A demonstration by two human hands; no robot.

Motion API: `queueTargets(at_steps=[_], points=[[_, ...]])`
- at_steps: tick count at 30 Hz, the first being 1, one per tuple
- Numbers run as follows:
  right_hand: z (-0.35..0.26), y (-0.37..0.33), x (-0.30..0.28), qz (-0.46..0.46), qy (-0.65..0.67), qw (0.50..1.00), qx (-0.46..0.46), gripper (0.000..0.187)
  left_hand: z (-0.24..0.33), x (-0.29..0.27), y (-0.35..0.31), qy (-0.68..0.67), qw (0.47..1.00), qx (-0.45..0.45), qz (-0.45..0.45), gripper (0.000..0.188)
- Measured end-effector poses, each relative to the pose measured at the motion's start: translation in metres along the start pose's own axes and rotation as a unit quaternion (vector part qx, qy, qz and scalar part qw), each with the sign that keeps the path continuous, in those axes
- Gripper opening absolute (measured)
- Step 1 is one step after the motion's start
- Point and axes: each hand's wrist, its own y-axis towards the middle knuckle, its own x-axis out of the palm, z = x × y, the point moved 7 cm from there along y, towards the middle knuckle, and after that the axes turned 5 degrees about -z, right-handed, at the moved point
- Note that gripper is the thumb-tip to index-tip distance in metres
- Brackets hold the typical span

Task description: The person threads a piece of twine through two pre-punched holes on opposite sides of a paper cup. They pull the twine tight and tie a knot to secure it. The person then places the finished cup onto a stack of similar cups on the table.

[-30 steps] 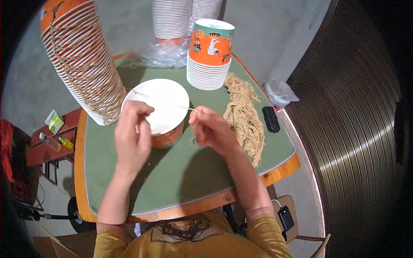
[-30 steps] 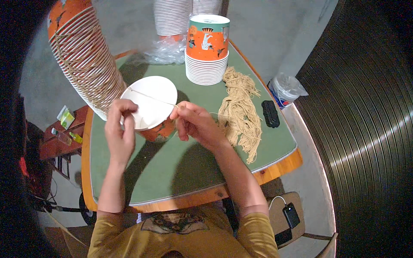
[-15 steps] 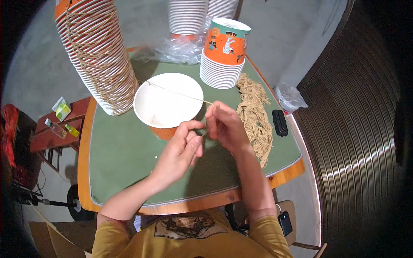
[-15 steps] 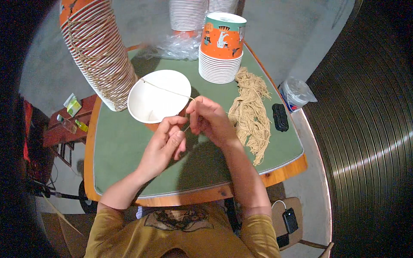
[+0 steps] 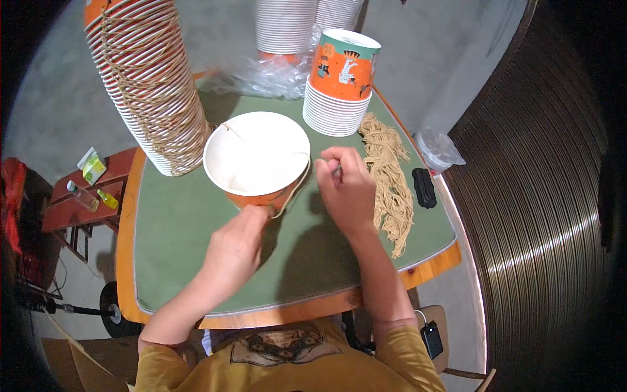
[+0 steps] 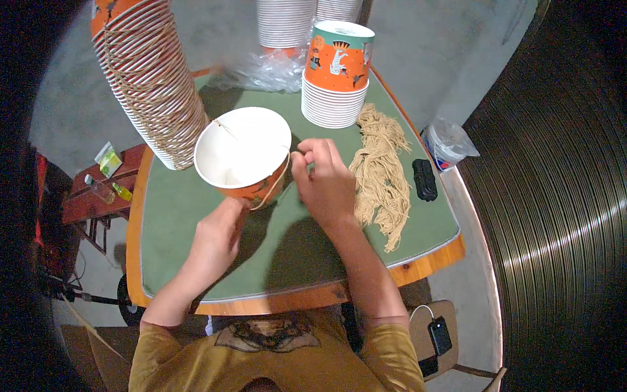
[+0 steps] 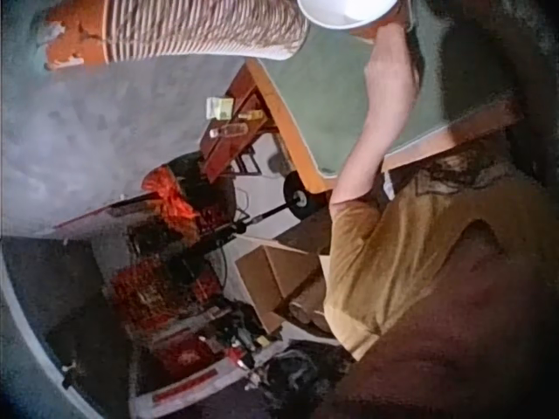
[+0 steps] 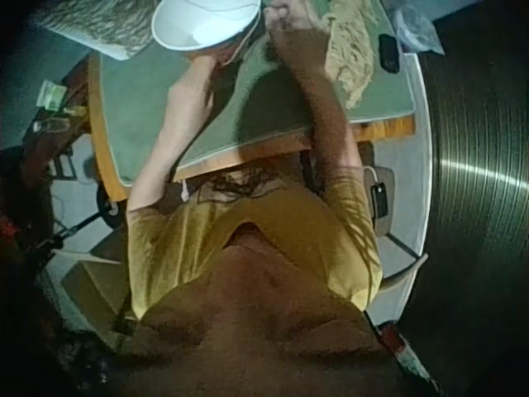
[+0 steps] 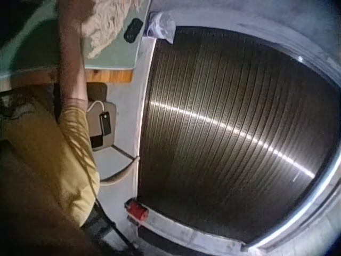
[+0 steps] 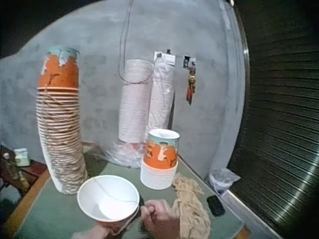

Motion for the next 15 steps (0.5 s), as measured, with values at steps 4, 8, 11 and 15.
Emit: queueTargets(at_steps=[4, 8, 11, 15], points=[[-0.030, -0.017, 0.014, -0.093, 0.175, 0.975, -0.102, 0.022, 0.035, -0.013, 0.024, 0.053, 0.996, 0.069, -0.012, 0.038], [-0.015, -0.022, 0.032, -0.198, 0.316, 0.928, 0.011, 0.018, 0.039, -0.015, 0.044, 0.010, 0.995, 0.099, 0.000, 0.037], [-0.013, -0.017, 0.028, -0.115, 0.198, 0.966, -0.122, 0.017, 0.029, -0.014, 0.051, 0.024, 0.996, 0.079, 0.029, 0.036], [-0.002, -0.012, 0.016, -0.032, 0.120, 0.982, -0.139, 0.017, 0.024, -0.031, 0.065, 0.073, 0.993, 0.070, 0.055, 0.028]])
